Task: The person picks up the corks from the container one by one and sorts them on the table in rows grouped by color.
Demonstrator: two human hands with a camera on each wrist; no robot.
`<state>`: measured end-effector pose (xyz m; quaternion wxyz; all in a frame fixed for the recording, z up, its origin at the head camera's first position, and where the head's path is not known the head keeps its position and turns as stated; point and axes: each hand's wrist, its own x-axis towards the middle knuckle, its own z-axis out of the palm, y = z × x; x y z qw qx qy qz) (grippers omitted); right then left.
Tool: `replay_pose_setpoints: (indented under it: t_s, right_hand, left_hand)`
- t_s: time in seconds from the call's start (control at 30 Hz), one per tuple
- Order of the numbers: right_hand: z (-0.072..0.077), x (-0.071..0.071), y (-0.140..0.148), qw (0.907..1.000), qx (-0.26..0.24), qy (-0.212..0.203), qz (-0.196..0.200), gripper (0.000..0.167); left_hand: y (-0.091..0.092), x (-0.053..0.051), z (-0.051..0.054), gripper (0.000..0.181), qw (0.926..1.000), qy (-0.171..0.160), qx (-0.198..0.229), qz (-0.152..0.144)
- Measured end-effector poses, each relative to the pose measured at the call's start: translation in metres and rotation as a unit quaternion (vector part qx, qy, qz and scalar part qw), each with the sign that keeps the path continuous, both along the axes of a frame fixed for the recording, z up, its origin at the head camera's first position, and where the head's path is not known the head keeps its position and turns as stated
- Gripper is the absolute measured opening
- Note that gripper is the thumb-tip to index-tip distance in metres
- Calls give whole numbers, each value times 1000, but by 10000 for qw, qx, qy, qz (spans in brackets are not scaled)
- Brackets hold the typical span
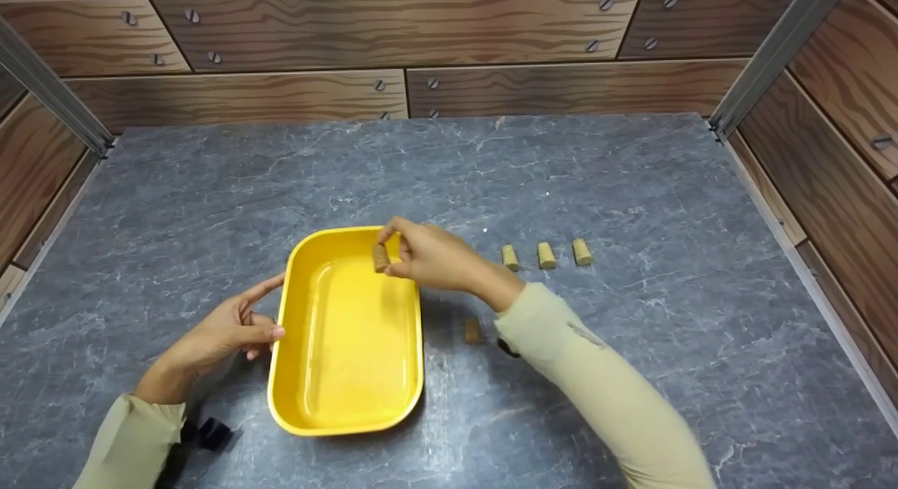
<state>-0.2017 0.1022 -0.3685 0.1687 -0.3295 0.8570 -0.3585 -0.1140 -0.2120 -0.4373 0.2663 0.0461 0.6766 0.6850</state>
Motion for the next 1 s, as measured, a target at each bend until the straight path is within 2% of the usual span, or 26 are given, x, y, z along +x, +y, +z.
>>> replay_pose_setpoints:
  t_s: [0.17, 0.4, 0.73, 1.0]
  right_hand:
    - [0, 3, 29, 9997, -174, 68, -147, 37]
    - [4, 7, 67, 9971, -329, -110, -680, 42]
    - [11, 14, 120, 9923, -490, 171, -1123, 42]
    - [0, 25, 161, 9917, -371, 271, -1205, 42]
  left_hand:
    - [0, 0, 0, 94, 10000, -2, -19, 21]
    - [-1, 0, 0, 95, 10000, 54, 50, -35]
    - [0, -1, -1, 95, 9999, 16, 100, 22]
    - [0, -1, -2, 96, 10000, -40, 68, 60]
